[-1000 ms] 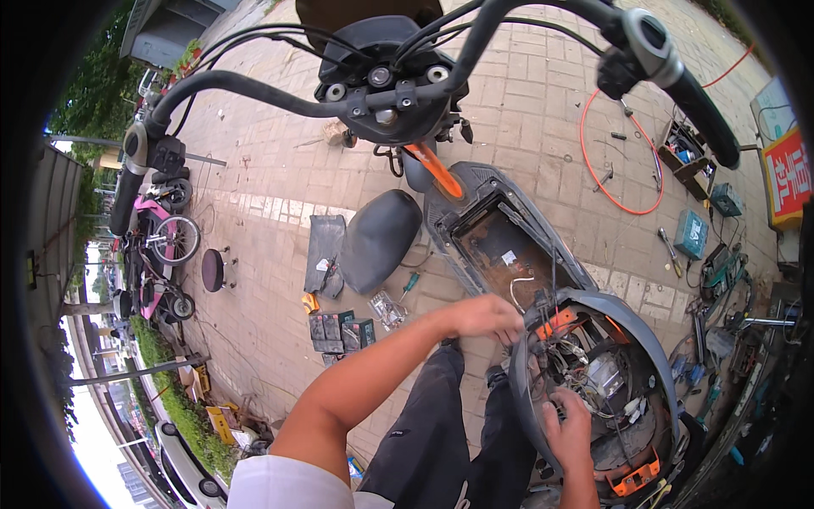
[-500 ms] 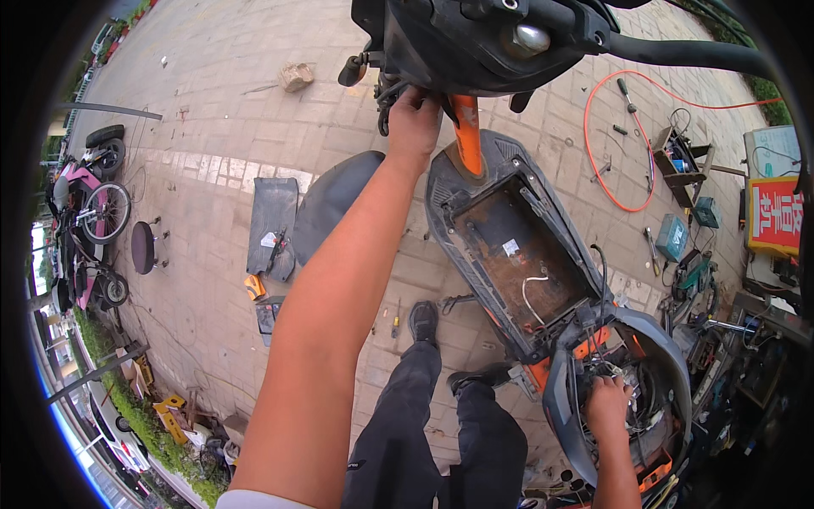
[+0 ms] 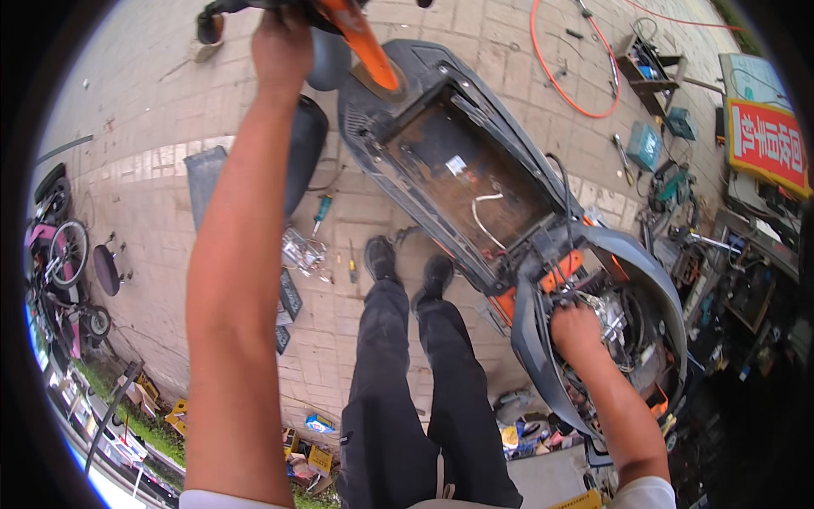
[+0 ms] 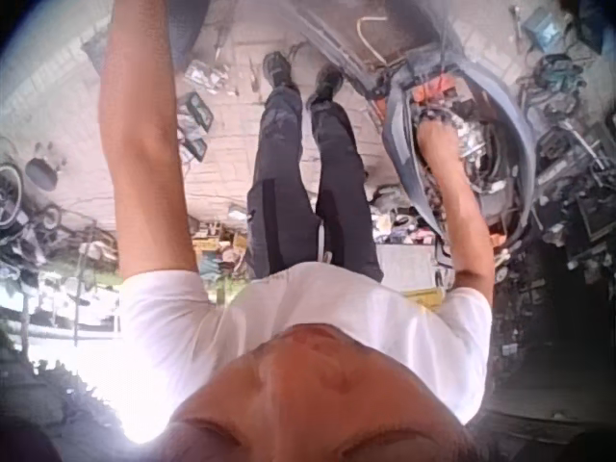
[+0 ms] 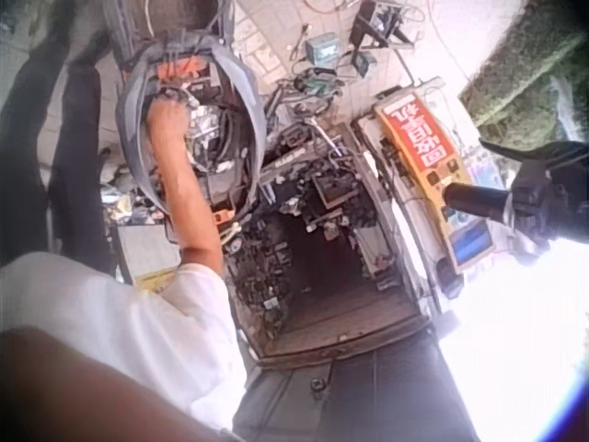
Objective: The person repairs the electrical wiring of a scooter by stripping wire ends with pliers, twisting them together, and securing the connections with electrical tape. The person also handles a white connector and organizes the wires within the scooter's exposed frame.
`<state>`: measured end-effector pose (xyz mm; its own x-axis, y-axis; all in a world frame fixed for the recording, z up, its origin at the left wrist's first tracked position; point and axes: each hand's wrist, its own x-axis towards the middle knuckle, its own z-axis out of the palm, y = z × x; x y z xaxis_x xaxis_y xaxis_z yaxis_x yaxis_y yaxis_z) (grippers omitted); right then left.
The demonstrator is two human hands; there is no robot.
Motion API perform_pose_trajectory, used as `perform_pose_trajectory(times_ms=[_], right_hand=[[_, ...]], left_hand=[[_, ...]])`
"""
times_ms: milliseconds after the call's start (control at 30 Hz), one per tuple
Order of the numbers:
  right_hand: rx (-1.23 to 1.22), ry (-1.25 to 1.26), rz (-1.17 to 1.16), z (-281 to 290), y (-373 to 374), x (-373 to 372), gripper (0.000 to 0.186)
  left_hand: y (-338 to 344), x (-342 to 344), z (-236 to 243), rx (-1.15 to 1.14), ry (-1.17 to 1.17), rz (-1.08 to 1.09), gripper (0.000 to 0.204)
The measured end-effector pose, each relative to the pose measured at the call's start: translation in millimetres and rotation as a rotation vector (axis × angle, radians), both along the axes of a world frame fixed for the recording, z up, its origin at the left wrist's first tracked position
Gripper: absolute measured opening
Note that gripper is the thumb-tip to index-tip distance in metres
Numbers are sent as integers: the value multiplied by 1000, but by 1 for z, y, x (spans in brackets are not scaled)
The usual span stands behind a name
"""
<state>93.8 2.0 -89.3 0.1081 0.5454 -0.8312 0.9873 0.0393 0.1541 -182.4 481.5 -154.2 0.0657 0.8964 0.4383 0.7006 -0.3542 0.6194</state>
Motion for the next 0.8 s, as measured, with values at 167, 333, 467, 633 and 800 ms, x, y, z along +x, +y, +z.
perform_pose_trajectory(times_ms=[167,333,467,633,800], right_hand=[[-241,9,-94,-6,15,4,24],[-299,2,-160,-17,7,7,25],[-207,3,-214,-27,5,6,27],[-86,40,-581,-37,-7,17,31],[-214,-48,-799,-46,-10,29,49]], left_hand=[[-14,6,-8,5,-252,-16,40],[-39,15,-2,-15,-183,24,39],[-42,11,-6,-26,-88,117,48],[-35,5,-1,-236,-48,118,56],[-14,4,-7,-188,111,153,63]])
